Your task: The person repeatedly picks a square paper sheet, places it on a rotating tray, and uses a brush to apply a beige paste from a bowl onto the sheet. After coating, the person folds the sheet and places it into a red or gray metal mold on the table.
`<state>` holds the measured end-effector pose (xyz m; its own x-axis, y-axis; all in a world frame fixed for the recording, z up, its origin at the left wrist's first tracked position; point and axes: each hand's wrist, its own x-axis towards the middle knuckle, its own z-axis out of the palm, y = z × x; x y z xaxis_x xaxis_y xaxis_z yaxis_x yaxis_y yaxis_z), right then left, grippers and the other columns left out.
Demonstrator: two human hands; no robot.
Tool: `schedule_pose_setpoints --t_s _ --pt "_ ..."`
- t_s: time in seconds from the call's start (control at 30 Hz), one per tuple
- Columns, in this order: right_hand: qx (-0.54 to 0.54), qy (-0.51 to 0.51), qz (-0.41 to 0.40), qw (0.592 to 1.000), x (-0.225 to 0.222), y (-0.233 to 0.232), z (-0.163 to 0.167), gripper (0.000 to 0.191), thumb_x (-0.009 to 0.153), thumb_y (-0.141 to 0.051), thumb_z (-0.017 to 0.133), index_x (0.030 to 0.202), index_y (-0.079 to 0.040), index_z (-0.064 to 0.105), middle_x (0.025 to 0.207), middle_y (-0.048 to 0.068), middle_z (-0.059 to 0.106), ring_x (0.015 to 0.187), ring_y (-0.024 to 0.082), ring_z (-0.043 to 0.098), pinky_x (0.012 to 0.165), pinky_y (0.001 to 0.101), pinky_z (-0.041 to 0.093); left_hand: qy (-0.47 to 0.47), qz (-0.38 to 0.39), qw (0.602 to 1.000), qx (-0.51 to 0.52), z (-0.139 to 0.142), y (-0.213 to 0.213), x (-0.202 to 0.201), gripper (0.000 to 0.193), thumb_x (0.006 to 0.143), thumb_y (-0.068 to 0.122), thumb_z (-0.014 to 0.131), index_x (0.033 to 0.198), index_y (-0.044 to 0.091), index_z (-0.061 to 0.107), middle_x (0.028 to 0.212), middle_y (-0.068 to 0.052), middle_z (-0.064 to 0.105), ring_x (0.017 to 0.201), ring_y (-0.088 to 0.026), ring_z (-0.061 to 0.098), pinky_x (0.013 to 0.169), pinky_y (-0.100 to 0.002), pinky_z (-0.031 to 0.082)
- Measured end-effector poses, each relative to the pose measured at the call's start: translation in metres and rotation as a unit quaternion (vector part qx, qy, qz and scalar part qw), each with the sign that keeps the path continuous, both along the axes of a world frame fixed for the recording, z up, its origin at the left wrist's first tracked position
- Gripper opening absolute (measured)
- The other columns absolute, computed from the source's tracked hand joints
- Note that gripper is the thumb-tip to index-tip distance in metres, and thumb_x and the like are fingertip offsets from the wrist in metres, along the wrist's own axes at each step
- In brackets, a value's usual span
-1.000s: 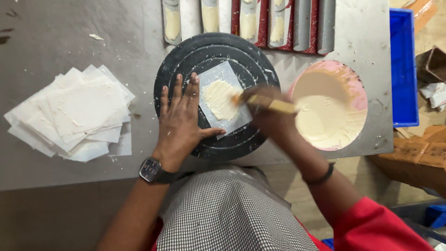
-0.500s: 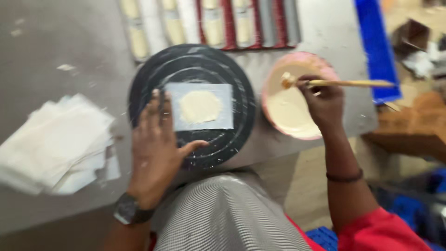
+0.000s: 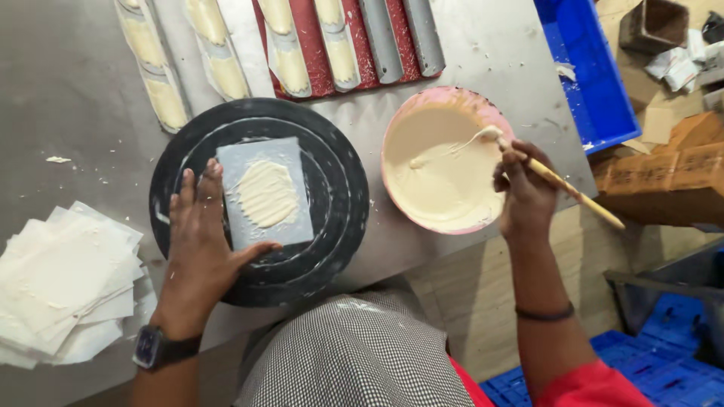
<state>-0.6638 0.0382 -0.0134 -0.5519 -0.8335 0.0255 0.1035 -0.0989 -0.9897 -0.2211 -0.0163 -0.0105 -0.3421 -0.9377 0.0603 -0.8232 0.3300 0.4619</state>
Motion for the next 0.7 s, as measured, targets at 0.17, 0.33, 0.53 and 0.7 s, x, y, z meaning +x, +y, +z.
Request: schedule_pose_setpoints --t_s 0.17,0.33,0.53,0.7 --pt "-0.026 -0.105 0.122 0.987 0.046 -0.020 -0.009 0.015 0.104 -0.012 0.069 0.117 -0.004 0.068 0.092 0.003 0.070 0.073 0.012 0.061 0.063 0.0270 0.046 -0.021 0.012 1.000 -0.004 -0.011 -0.001 0.001 0.148 0.053 0.075 0.079 0.159 -0.003 0.013 0.163 -0.029 0.023 0.153 -0.047 0.010 0.122 -0.060 0.008" --pt "-0.045 0.061 0.274 0.959 0.153 -0.045 0.015 0.014 0.108 -0.009 0.070 0.117 0.001 0.071 0.100 0.002 0.073 0.086 0.008 0.061 0.076 0.0247 0.049 -0.023 0.055 0.998 0.029 -0.012 0.007 -0.001 0.149 0.052 0.078 0.080 0.159 -0.001 0.014 0.165 -0.022 0.022 0.154 -0.041 0.009 0.123 -0.058 0.005" --pt "-0.069 0.417 0.297 0.856 0.251 -0.073 0.019 0.015 0.094 -0.013 0.082 0.104 -0.005 0.075 0.096 0.005 0.076 0.069 0.009 0.063 0.061 0.0231 0.050 0.017 0.079 0.997 0.016 -0.013 0.014 -0.005 0.143 0.058 0.075 0.080 0.159 -0.002 0.017 0.167 -0.016 0.027 0.156 -0.037 0.010 0.125 -0.055 0.006" --pt "-0.164 0.596 0.226 0.753 0.267 -0.089 0.035 0.007 0.096 -0.012 0.077 0.103 -0.010 0.075 0.105 0.006 0.075 0.091 0.019 0.071 0.078 0.0307 0.057 0.029 0.094 0.995 0.029 -0.010 0.016 -0.005 0.142 0.054 0.074 0.080 0.157 -0.003 0.019 0.166 -0.014 0.027 0.155 -0.036 0.010 0.124 -0.054 0.006"
